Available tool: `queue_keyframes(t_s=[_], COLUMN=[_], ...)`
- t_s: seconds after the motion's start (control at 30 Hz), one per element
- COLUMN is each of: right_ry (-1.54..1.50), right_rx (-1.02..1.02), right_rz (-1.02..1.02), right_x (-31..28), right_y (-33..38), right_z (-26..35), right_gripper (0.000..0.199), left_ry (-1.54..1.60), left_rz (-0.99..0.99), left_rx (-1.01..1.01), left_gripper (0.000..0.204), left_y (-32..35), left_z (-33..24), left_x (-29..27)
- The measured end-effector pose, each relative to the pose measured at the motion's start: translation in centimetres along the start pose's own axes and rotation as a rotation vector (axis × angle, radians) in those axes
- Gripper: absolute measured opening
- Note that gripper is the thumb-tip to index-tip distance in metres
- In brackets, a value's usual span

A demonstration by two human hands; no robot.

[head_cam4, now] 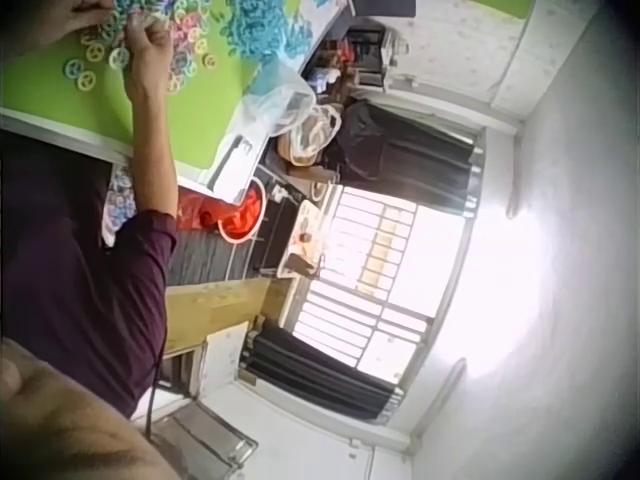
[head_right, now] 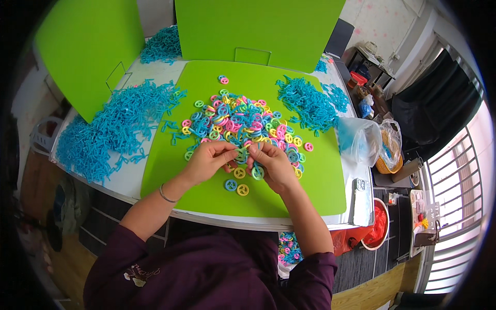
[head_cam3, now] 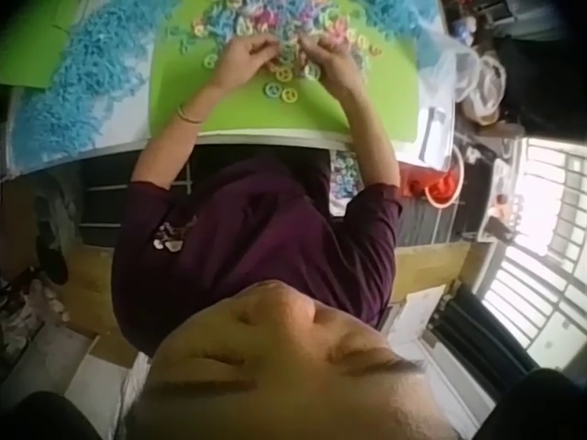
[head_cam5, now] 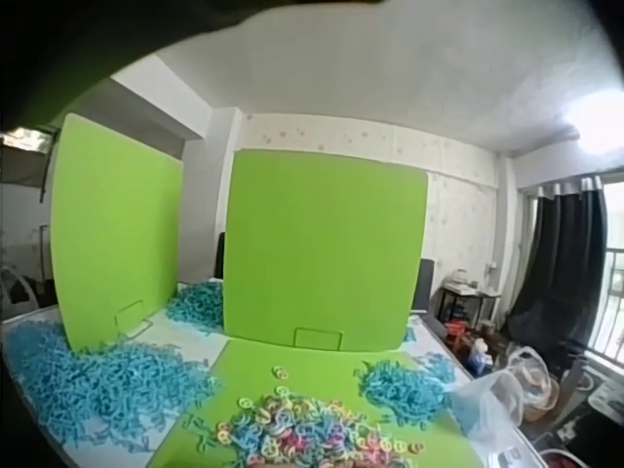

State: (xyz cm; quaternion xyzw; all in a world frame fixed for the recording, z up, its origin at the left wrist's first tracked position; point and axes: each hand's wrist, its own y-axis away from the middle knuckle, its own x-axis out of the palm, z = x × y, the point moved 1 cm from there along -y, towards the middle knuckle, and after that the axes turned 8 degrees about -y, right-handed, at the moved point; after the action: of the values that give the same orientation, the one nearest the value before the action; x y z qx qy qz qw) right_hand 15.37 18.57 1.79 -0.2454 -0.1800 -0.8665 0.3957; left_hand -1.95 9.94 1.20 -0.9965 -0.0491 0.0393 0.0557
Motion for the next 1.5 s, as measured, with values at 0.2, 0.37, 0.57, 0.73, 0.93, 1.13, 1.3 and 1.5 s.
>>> queue_keyframes(t_s=[0.2, 0.37, 0.57, 0.73, 0.93, 1.13, 1.3, 1.5], right_ry=[-0.190, -0.218, -0.422, -0.487, -0.510, -0.371, -0.219, 0.064], right_rx=[0.048, 0.116, 0.211, 0.264, 0.207, 0.059, -0.032, -0.263], right_rz=[-0.040, -0.133, -0.130, -0.089, -0.141, -0.094, -0.012, -0.093], right_x=[1.3, 1.9, 2.7, 1.5, 2.5, 3.1, 2.3, 3.6], right_y=[-0.2, 0.0, 0.3, 0.1, 0.2, 0.1, -0.2, 0.2], right_z=[-0.6, -0.9, -1.1, -1.3, -1.9, -2.6, -2.5, -2.4], right_gripper=[0.016, 0.015, 0.012, 0.014, 0.012, 0.013, 0.009, 0.016], left_ry=[-0.276, -0.531, -0.506, -0.550, -0.407, -0.097, -0.003, -0.129], left_rz=[-0.179, -0.335, -0.448, -0.454, -0.376, -0.270, -0.222, -0.290], left_rx=[0.317, 0.575, 0.621, 0.654, 0.421, 0.187, 0.146, 0.269], left_gripper=[0.014, 0.018, 0.018, 0.017, 0.013, 0.016, 0.017, 0.015], left_y=[0.9, 1.4, 1.4, 1.6, 1.6, 0.9, 0.8, 1.3], left_z=[-0.3, -1.0, -0.7, -1.4, -2.1, -0.6, -0.5, -0.3], left_x=[0.3, 0.4, 0.8, 1.0, 1.5, 0.6, 0.6, 0.6])
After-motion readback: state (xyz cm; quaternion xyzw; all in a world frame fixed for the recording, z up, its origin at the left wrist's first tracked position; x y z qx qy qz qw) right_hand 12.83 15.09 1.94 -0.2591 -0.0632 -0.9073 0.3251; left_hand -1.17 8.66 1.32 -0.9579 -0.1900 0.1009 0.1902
